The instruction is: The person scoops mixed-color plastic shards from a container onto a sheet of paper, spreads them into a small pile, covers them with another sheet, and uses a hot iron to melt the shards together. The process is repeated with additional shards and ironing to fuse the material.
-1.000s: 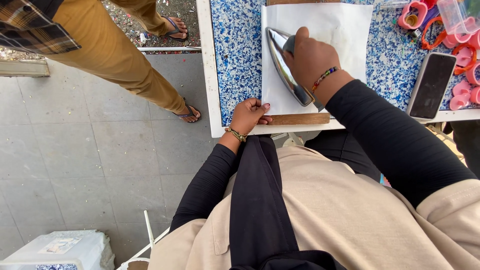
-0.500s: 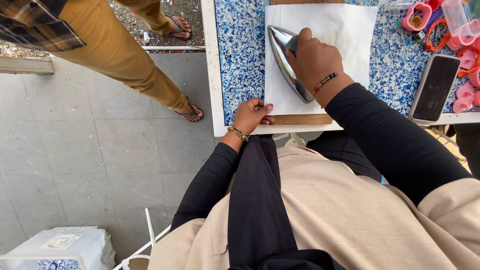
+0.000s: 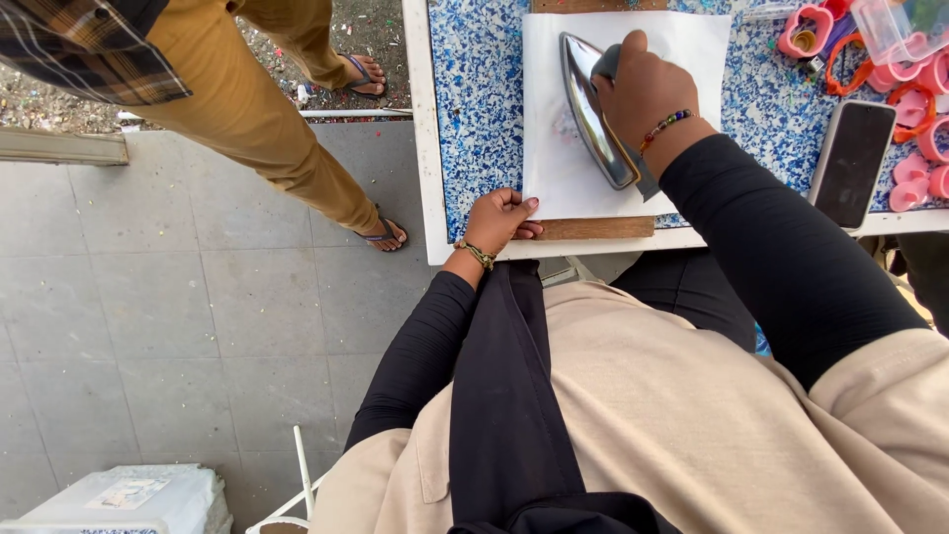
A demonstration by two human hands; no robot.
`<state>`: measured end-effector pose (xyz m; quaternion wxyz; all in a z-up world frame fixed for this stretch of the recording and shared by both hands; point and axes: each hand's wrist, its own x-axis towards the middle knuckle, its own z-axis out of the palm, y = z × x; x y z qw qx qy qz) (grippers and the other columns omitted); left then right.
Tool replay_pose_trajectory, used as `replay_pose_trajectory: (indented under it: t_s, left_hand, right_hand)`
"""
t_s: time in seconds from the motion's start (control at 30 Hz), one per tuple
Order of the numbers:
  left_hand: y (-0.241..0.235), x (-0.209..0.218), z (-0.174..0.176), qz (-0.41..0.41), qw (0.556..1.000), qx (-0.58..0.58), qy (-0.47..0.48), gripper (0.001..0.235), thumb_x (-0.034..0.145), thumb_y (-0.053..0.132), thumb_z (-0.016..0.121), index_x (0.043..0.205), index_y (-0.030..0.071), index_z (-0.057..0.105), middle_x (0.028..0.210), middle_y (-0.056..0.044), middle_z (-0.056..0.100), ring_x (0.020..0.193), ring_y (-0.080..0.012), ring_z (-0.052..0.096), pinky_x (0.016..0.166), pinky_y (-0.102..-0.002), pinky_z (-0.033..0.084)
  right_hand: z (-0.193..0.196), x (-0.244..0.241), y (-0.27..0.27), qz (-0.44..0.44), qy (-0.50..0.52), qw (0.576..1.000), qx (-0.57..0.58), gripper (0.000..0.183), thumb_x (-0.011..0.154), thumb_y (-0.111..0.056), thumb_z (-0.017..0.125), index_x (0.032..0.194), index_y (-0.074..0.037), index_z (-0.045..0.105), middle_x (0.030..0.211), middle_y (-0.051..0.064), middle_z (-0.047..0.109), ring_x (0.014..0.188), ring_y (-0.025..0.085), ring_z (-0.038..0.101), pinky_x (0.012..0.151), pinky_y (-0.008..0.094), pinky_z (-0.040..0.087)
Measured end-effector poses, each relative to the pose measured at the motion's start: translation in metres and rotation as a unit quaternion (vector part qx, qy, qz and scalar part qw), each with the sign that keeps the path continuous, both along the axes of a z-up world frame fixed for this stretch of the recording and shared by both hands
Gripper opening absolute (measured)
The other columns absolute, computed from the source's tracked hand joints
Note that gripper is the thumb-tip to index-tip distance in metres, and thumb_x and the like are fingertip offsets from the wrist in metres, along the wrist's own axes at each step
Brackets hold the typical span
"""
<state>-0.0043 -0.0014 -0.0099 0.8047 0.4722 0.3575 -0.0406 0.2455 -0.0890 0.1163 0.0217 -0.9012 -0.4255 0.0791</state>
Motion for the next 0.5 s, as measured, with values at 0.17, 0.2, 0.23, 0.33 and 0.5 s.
replay_pose_trajectory:
  t_s: [0.17,0.2,0.23,0.33,0.5]
  left_hand:
    - [-0.002,0.003,0.005,-0.005,1.0,0.007,0.014,0.023,0.095,0.018,0.072,0.099,-0.004,0.067,0.084,-0.011,0.075,0.069,-0.0187,0.078,0.056,-0.025,0.062]
    - [-0.003,0.002,0.006,-0.004,1.0,0.016,0.012,0.023,0.095,0.018,0.072,0.098,-0.004,0.066,0.081,-0.012,0.075,0.068,-0.0187,0.077,0.055,-0.025,0.061]
    - [-0.003,0.001,0.007,-0.002,1.0,0.025,0.011,0.024,0.096,0.019,0.072,0.097,-0.004,0.065,0.079,-0.013,0.074,0.068,-0.0186,0.077,0.055,-0.025,0.061]
    - [-0.004,0.0,0.008,-0.002,1.0,0.025,0.0,0.022,0.095,0.019,0.071,0.095,-0.001,0.065,0.079,-0.012,0.077,0.065,-0.0168,0.076,0.053,-0.024,0.06]
    - [-0.004,0.002,0.008,-0.007,0.999,0.037,0.012,0.022,0.097,0.02,0.071,0.092,0.0,0.063,0.078,-0.013,0.076,0.063,-0.0154,0.075,0.052,-0.025,0.059]
  right_hand:
    - [0.018,-0.019,-0.016,-0.023,0.053,0.997,-0.051,0.044,0.107,-0.034,0.062,0.117,0.006,0.046,0.077,0.024,0.071,0.06,0.037,0.072,0.05,0.041,0.058]
    - [0.018,-0.021,-0.018,-0.023,0.054,0.997,-0.058,0.044,0.107,-0.034,0.062,0.116,0.006,0.046,0.075,0.023,0.071,0.059,0.036,0.072,0.05,0.041,0.058]
    - [0.018,-0.024,-0.017,-0.022,0.057,0.996,-0.064,0.044,0.107,-0.034,0.061,0.115,0.006,0.046,0.074,0.023,0.071,0.058,0.036,0.071,0.05,0.041,0.057]
    - [0.013,-0.02,-0.013,-0.036,0.063,0.995,-0.061,0.046,0.105,-0.035,0.063,0.115,0.006,0.046,0.073,0.022,0.07,0.058,0.036,0.071,0.048,0.042,0.057]
    - [0.001,-0.003,0.002,-0.003,0.039,0.999,0.002,0.043,0.106,-0.032,0.067,0.115,0.005,0.048,0.075,0.021,0.07,0.06,0.035,0.072,0.05,0.041,0.057]
